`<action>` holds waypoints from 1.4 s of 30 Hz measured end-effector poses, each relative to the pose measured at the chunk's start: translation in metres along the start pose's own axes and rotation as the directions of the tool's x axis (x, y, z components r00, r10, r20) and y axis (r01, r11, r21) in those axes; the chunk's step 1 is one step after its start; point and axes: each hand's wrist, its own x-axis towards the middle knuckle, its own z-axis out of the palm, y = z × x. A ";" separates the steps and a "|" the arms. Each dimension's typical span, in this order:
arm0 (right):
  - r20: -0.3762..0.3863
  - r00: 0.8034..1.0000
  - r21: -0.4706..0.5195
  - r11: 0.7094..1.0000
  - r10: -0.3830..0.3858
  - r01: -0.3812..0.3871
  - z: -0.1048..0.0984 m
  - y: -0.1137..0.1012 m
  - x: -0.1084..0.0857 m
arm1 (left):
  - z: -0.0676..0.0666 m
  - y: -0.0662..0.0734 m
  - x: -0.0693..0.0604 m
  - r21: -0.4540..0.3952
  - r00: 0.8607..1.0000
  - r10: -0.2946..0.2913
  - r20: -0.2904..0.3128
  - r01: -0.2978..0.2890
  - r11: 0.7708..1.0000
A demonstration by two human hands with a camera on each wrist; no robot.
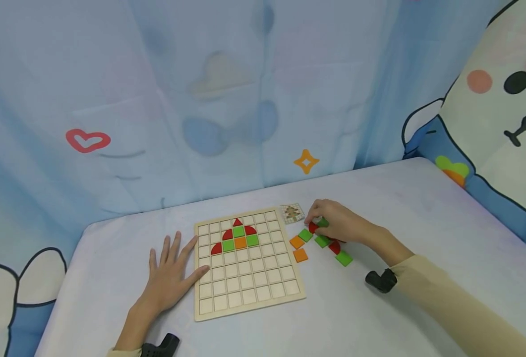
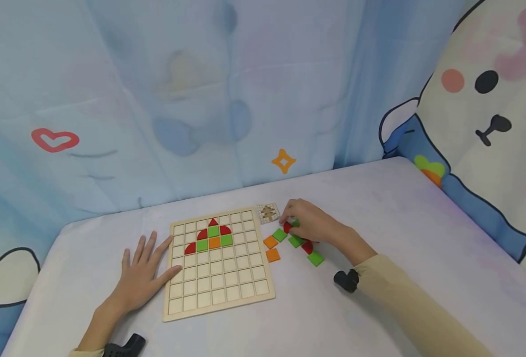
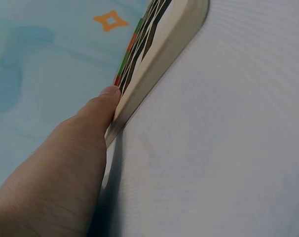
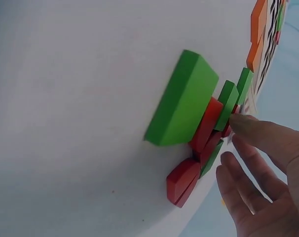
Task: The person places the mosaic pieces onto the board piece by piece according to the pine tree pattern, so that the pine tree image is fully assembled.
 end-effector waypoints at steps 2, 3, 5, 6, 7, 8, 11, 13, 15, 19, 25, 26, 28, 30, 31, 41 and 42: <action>0.019 1.000 -0.001 1.000 -0.004 0.004 0.001 0.000 0.003 | 0.000 0.001 0.000 -0.004 1.000 0.000 0.002 0.000 1.000; 0.027 1.000 0.001 1.000 -0.003 0.003 0.000 0.000 0.004 | 0.000 0.001 0.000 -0.004 1.000 0.001 0.002 -0.001 1.000; 0.041 0.999 0.006 1.000 0.005 -0.005 0.000 0.000 0.005 | 0.001 0.001 0.000 -0.005 1.000 0.000 0.005 0.000 1.000; 0.046 0.999 0.010 1.000 0.012 -0.012 -0.001 0.000 0.006 | 0.001 0.001 0.000 -0.004 1.000 -0.002 0.006 0.002 1.000; 0.048 0.999 0.012 1.000 0.018 -0.019 -0.001 0.000 0.006 | 0.000 0.001 0.000 -0.001 1.000 -0.003 0.006 0.003 1.000; 0.050 0.998 0.015 1.000 0.024 -0.024 -0.001 0.000 0.006 | 0.000 0.001 -0.001 0.003 1.000 -0.005 0.006 0.004 1.000; 0.048 0.998 0.024 0.999 0.042 -0.043 -0.002 -0.001 0.007 | -0.001 0.001 -0.001 0.003 1.000 -0.006 0.002 0.006 1.000; 0.044 0.998 0.029 0.998 0.055 -0.056 -0.003 -0.001 0.008 | -0.002 0.002 -0.001 0.006 1.000 -0.006 -0.002 0.006 1.000; 0.040 0.998 0.031 0.998 0.057 -0.058 -0.004 -0.002 0.008 | -0.003 0.002 -0.001 0.004 1.000 -0.006 -0.004 0.006 1.000; 0.036 0.998 0.007 0.999 0.045 -0.046 -0.005 -0.004 0.009 | -0.002 0.002 0.000 0.013 1.000 -0.008 0.003 0.008 1.000; 0.023 0.999 -0.060 0.998 0.025 -0.024 -0.002 -0.006 0.010 | -0.002 0.001 -0.001 0.011 1.000 -0.005 0.004 0.005 1.000; 0.018 1.000 -0.065 0.998 0.024 -0.023 -0.002 -0.006 0.010 | -0.002 0.001 -0.001 0.011 1.000 -0.005 0.004 0.005 1.000; 0.007 1.000 -0.072 0.997 0.019 -0.018 0.000 -0.007 0.010 | -0.003 0.001 -0.001 0.010 1.000 -0.007 0.001 0.007 1.000; -0.004 1.000 -0.074 0.997 0.010 -0.010 0.001 -0.006 0.010 | -0.003 0.001 -0.001 0.012 1.000 -0.011 0.004 0.011 1.000; -0.010 1.000 -0.071 0.997 0.008 -0.009 0.001 -0.006 0.010 | -0.003 0.001 -0.001 0.014 1.000 -0.012 0.005 0.012 1.000; -0.017 0.999 -0.081 0.996 -0.042 0.041 -0.004 -0.003 0.002 | -0.001 0.001 -0.001 0.003 1.000 -0.001 0.004 0.001 1.000; -0.013 0.999 -0.082 0.996 -0.045 0.044 -0.005 -0.002 0.002 | -0.001 0.001 -0.001 0.006 1.000 -0.002 0.003 0.002 1.000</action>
